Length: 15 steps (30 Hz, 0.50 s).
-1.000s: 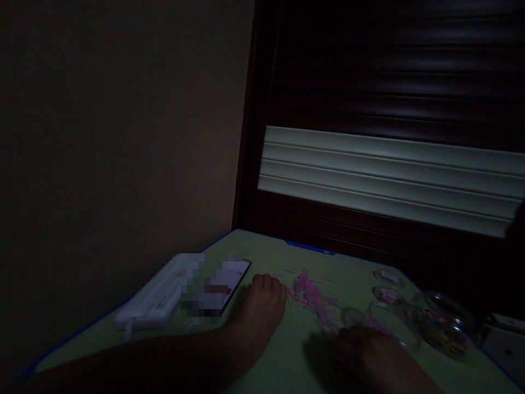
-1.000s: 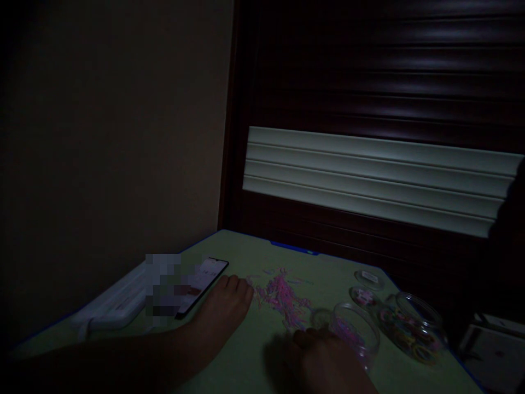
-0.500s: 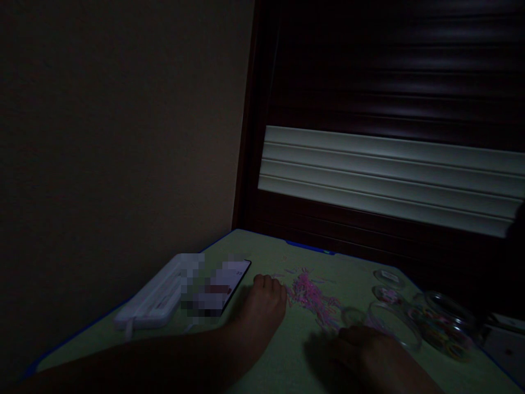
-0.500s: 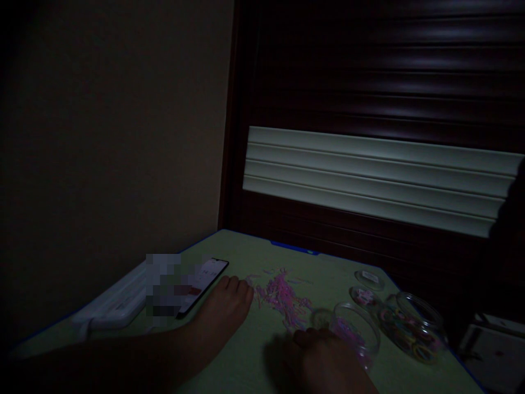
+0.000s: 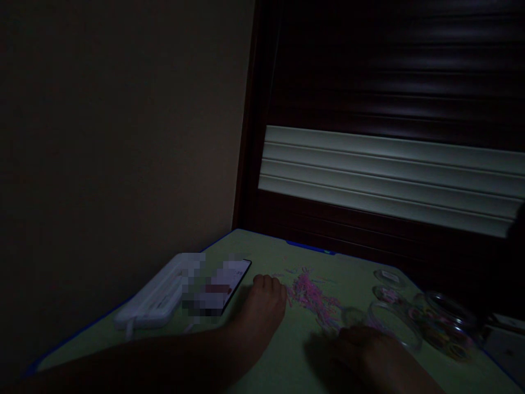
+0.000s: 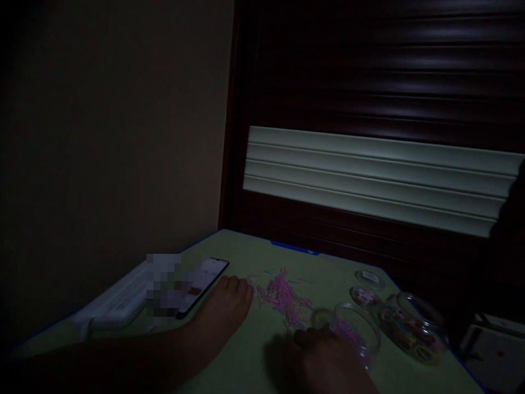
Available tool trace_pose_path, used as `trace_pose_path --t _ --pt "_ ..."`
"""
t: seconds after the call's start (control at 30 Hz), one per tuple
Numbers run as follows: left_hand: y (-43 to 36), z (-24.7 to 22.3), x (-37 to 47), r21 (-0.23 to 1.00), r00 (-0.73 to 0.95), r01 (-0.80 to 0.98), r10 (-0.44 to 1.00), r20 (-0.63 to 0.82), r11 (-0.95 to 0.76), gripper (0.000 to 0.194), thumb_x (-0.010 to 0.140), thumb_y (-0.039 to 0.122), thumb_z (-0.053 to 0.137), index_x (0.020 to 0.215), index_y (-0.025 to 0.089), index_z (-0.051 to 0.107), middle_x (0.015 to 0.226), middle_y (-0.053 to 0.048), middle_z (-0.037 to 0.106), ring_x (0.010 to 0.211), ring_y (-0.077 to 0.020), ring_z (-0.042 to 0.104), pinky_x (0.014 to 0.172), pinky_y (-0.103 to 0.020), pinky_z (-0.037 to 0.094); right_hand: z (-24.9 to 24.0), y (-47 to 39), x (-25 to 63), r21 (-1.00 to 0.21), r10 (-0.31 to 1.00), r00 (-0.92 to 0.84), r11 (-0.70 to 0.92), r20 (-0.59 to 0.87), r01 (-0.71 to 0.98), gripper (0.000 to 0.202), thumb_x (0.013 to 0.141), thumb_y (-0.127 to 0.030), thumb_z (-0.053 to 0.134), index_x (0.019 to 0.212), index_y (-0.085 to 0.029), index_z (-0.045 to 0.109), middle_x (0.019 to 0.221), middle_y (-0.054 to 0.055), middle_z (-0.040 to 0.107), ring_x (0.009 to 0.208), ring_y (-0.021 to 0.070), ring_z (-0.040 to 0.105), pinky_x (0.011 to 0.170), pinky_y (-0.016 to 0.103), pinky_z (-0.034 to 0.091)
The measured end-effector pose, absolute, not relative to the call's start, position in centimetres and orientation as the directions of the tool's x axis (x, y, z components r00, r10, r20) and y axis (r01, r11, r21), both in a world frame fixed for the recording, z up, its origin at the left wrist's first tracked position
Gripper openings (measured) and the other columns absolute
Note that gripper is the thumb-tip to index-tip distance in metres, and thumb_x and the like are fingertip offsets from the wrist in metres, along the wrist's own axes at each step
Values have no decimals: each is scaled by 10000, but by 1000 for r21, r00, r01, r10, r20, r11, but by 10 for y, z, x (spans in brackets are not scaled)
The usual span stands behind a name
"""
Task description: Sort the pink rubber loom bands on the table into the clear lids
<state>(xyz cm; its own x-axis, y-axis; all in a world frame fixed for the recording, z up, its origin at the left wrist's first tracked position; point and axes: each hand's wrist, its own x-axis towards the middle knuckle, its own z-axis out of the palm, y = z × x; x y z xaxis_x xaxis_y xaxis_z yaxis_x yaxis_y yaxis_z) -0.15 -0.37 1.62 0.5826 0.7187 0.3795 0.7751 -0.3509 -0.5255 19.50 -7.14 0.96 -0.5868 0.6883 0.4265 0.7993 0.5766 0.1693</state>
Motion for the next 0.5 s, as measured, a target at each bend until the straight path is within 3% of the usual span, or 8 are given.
trace_pose_path --t 0.2,0.5 --pt "-5 16 -2 -533 589 770 712 381 -352 137 751 46 529 853 112 592 757 -98 587 708 -209 526 612 -309 353 2 -68 198 205 648 -586 567 487 797 195 587 -52 577 640 -240 567 561 -44 578 464 129 538 423 230 330" --pt "-8 6 -1 -517 638 755 638 432 -405 149 731 15 504 808 112 585 740 -95 571 728 -219 518 641 -323 377 9 -70 194 175 709 -570 553 414 815 221 584 -35 576 661 -241 592 593 -41 598 493 129 553 451 228 356"
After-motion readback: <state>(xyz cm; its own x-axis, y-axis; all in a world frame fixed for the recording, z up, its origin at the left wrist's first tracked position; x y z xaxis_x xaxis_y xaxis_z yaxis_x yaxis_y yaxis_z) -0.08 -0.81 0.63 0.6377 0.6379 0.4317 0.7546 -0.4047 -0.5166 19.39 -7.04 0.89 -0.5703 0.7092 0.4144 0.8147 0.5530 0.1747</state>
